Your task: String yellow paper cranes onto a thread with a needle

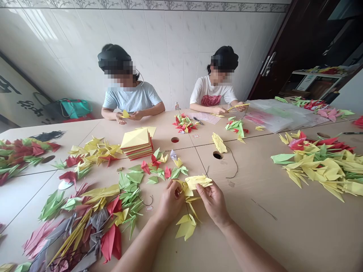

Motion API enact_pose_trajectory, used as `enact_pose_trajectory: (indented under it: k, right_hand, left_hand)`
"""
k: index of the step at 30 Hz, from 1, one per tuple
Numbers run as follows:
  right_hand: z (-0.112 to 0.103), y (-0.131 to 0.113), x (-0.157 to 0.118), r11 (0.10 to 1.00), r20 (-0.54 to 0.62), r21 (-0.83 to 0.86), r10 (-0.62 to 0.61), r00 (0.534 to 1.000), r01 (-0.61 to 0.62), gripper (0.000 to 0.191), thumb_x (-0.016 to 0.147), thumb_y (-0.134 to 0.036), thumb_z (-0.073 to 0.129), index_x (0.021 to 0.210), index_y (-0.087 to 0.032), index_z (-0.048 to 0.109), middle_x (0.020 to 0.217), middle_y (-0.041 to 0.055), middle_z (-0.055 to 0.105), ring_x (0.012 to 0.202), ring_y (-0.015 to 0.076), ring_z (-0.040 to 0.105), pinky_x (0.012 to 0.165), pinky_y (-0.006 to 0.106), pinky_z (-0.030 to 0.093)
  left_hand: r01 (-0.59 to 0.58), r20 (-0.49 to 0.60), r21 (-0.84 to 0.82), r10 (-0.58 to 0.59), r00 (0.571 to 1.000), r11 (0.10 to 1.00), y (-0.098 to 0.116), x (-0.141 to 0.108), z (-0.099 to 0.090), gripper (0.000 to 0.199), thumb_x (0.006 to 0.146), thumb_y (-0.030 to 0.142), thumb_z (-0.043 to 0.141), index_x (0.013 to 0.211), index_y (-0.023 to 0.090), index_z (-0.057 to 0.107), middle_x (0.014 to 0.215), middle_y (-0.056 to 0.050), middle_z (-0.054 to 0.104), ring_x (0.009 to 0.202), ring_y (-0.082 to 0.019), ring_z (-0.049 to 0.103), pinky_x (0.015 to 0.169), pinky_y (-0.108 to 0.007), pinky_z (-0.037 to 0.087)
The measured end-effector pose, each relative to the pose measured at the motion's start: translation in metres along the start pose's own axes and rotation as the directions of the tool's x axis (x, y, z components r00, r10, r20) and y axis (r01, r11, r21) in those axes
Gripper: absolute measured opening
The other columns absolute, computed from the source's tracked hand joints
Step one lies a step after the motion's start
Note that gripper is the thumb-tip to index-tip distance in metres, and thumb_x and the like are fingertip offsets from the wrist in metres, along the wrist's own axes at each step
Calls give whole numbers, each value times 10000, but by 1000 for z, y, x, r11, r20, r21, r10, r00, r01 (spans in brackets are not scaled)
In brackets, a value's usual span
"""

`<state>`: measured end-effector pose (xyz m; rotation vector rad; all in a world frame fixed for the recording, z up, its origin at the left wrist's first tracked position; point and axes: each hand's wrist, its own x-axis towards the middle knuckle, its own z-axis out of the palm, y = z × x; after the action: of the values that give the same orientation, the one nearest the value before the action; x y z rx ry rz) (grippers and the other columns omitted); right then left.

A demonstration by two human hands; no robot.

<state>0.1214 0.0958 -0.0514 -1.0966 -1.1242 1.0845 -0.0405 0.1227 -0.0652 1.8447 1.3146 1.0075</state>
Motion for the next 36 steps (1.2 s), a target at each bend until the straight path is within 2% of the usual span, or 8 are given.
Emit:
enact_pose_trajectory:
  k: [7,10,14,18,23,26,31,36]
  right_hand:
    - [1,5,6,997,8,-20,76,997,-76,292,796,-439,665,974,-208,661,936,94,724,857,266,669,802,396,514]
    - [-1,4,8,997,-23,-18,74,997,-75,315,784,-461,669,957,-198,662,946,100,718,887,272,656,824,394,497]
    - [-2,1,9,997,-40,3,72,997,-71,335,779,-482,663,961,-201,661,949,92,716,898,268,648,823,380,490]
    - [-1,2,7,996,-16,28,84,996,-83,307,797,-467,648,963,-209,660,923,81,718,857,258,652,793,373,500]
    - [-2,3,6,995,30,34,94,995,-95,274,811,-460,634,917,-210,672,851,61,719,776,244,653,706,346,510]
    - [-2,3,7,995,40,39,92,995,-94,269,816,-451,634,920,-205,669,845,58,720,795,246,656,718,344,508]
    - [-2,3,8,994,37,62,88,995,-90,252,813,-438,645,927,-214,661,886,66,722,835,250,659,745,350,507]
    - [-2,1,9,989,49,113,89,995,-94,262,792,-439,673,949,-229,680,956,68,725,895,250,653,819,368,497]
  left_hand:
    - [55,-17,-252,-61,998,966,8,0,-4,167,832,319,633,854,167,568,976,-36,605,699,-120,529,659,-289,474]
    - [112,35,-432,-108,994,895,12,-1,-8,344,842,396,584,1122,220,488,1174,-76,580,720,-126,546,715,-309,486]
    - [248,120,-616,-222,968,748,10,4,-12,487,907,425,404,1346,258,277,1214,-109,577,778,-165,601,730,-351,504]
    - [370,245,-679,-280,928,634,11,7,-11,410,777,279,587,1175,230,499,1240,-98,572,823,-181,623,705,-316,500]
    - [445,356,-693,-267,896,567,18,6,-10,301,683,233,704,966,175,620,874,-41,653,690,-152,593,622,-257,458]
    - [443,366,-713,-251,896,544,19,6,-15,240,678,230,719,892,176,624,809,-9,613,665,-124,559,607,-230,443]
    - [456,395,-725,-230,889,517,19,7,-20,272,680,274,764,894,183,624,824,-16,608,673,-122,564,632,-241,461]
    - [429,373,-746,-214,903,509,14,9,-19,268,635,265,812,797,180,617,1031,-35,613,803,-144,599,704,-259,477]
